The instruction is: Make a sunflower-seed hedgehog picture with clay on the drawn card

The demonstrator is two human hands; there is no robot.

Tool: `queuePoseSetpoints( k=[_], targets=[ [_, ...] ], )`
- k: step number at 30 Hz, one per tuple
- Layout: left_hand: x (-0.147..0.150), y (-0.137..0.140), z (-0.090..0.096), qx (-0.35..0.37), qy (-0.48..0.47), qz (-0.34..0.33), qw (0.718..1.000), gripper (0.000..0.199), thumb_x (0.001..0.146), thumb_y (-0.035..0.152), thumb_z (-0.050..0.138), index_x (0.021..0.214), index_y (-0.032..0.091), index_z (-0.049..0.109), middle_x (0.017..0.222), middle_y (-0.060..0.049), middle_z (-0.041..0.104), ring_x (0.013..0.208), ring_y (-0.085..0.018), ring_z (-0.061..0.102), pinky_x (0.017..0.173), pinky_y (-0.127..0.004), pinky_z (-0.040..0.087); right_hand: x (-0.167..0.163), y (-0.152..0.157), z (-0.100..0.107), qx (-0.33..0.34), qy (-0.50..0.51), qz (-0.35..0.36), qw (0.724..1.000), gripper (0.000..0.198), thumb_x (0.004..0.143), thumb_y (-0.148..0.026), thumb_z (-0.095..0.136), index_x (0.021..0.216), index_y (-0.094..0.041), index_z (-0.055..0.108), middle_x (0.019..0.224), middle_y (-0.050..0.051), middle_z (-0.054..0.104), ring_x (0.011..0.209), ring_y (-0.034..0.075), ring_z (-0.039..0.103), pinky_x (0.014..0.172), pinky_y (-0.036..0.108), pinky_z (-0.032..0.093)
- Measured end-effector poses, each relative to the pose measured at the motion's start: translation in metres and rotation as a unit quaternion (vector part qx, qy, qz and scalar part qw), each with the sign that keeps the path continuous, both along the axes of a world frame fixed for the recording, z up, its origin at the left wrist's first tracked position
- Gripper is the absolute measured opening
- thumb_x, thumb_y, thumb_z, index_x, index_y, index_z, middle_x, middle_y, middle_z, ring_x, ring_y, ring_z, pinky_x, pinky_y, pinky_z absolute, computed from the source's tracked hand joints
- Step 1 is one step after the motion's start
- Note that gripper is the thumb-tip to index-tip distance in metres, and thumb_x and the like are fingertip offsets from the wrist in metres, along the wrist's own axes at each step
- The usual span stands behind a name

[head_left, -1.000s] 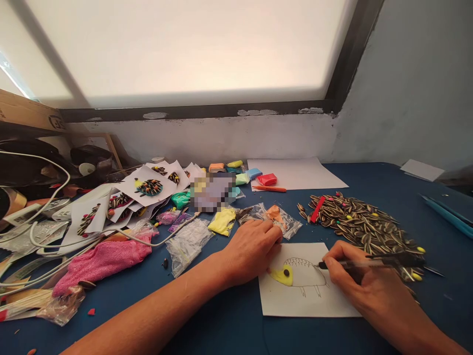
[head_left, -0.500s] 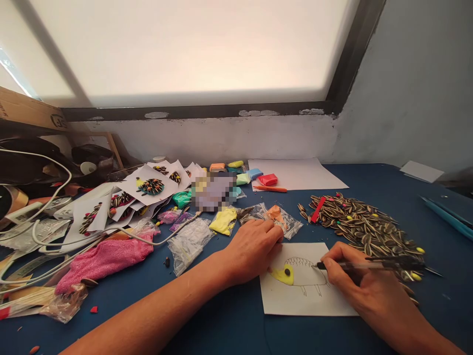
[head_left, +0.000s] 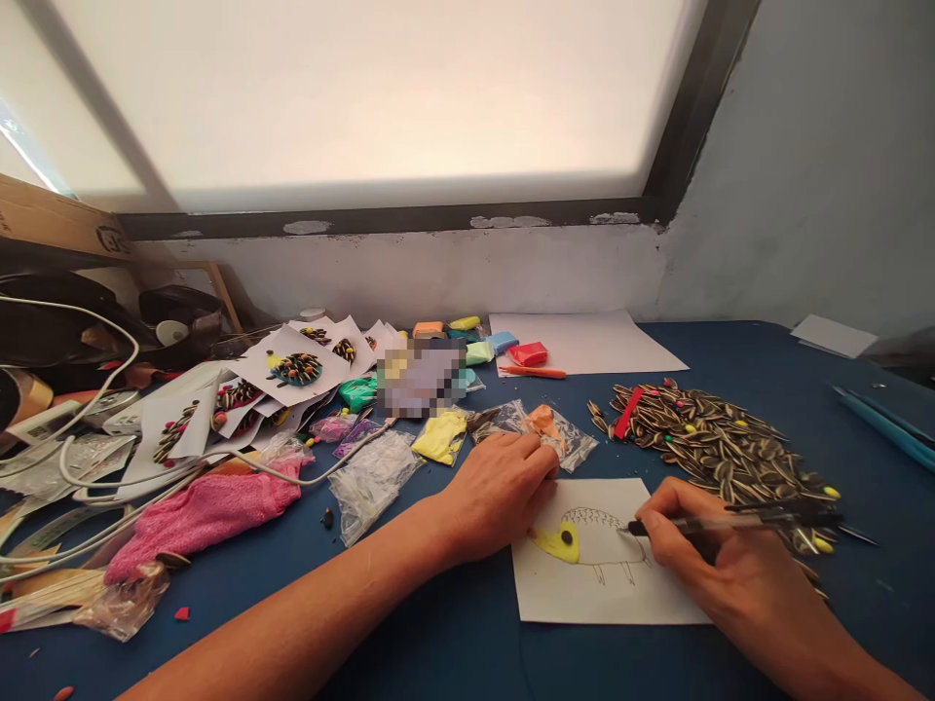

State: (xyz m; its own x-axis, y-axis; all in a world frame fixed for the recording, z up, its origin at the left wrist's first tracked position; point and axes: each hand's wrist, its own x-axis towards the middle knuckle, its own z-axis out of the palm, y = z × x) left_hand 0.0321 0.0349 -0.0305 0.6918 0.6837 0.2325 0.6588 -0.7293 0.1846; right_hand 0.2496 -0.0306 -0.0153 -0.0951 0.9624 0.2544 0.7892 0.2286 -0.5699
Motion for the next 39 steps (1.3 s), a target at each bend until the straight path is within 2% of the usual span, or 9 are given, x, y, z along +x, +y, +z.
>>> queuePoseSetpoints(
  k=[6, 10, 29, 33, 37, 39],
  targets=[
    [0.001, 0.001, 0.004, -0.005, 0.008, 0.004, 1.000, 0.008, 0.095, 0.020, 0.049, 0.088, 0.019, 0.054, 0.092, -0.002, 0.063, 0.083, -0.018, 0.056, 0.071, -0.031, 0.039, -0.004, 0.001, 0.014, -0.006, 0.006, -0.018, 1.000, 0.029, 0.081, -0.040, 0.044, 0.056, -0.025, 0.050, 0.043, -0.005, 0.041, 0.037, 0.010, 0.037, 0.032, 0.021, 0.029],
    [0.001, 0.000, 0.004, -0.007, 0.013, 0.005, 1.000, 0.008, 0.095, 0.019, 0.049, 0.089, 0.019, 0.054, 0.093, -0.002, 0.063, 0.083, -0.018, 0.056, 0.071, -0.031, 0.040, -0.003, 0.001, 0.012, 0.005, -0.002, -0.020, 1.000, 0.029, 0.081, -0.038, 0.044, 0.058, -0.024, 0.051, 0.045, -0.004, 0.046, 0.038, 0.010, 0.041, 0.034, 0.021, 0.032],
    [0.000, -0.001, 0.002, -0.004, 0.007, 0.003, 1.000, 0.008, 0.095, 0.020, 0.049, 0.089, 0.019, 0.053, 0.093, -0.002, 0.063, 0.082, -0.018, 0.056, 0.070, -0.031, 0.038, -0.002, 0.003, 0.007, 0.030, -0.016, 0.014, 0.999, 0.028, 0.084, -0.035, 0.045, 0.058, -0.025, 0.051, 0.045, -0.005, 0.046, 0.037, 0.010, 0.041, 0.034, 0.021, 0.031],
    [0.000, 0.000, 0.001, -0.003, 0.004, 0.000, 1.000, 0.008, 0.095, 0.020, 0.048, 0.089, 0.019, 0.053, 0.093, -0.002, 0.063, 0.082, -0.018, 0.056, 0.071, -0.031, 0.038, -0.001, 0.001, 0.007, 0.041, 0.003, 0.019, 0.999, 0.028, 0.084, -0.035, 0.047, 0.059, -0.025, 0.053, 0.047, -0.005, 0.049, 0.039, 0.010, 0.045, 0.035, 0.021, 0.034],
    [0.000, 0.001, 0.001, 0.002, 0.002, -0.002, 1.000, 0.008, 0.095, 0.020, 0.049, 0.089, 0.019, 0.053, 0.092, -0.002, 0.063, 0.081, -0.018, 0.056, 0.070, -0.031, 0.038, -0.006, -0.003, 0.006, 0.071, 0.027, 0.032, 0.997, 0.025, 0.086, -0.032, 0.051, 0.063, -0.026, 0.056, 0.052, -0.006, 0.054, 0.045, 0.011, 0.054, 0.043, 0.020, 0.042],
    [0.000, 0.001, 0.000, 0.007, 0.001, -0.003, 1.000, 0.008, 0.095, 0.020, 0.049, 0.089, 0.019, 0.053, 0.091, -0.002, 0.062, 0.081, -0.018, 0.056, 0.070, -0.031, 0.038, -0.010, -0.004, 0.006, 0.060, 0.032, 0.055, 0.996, 0.023, 0.086, -0.033, 0.052, 0.065, -0.027, 0.058, 0.054, -0.007, 0.057, 0.046, 0.011, 0.056, 0.045, 0.020, 0.043]
  ],
)
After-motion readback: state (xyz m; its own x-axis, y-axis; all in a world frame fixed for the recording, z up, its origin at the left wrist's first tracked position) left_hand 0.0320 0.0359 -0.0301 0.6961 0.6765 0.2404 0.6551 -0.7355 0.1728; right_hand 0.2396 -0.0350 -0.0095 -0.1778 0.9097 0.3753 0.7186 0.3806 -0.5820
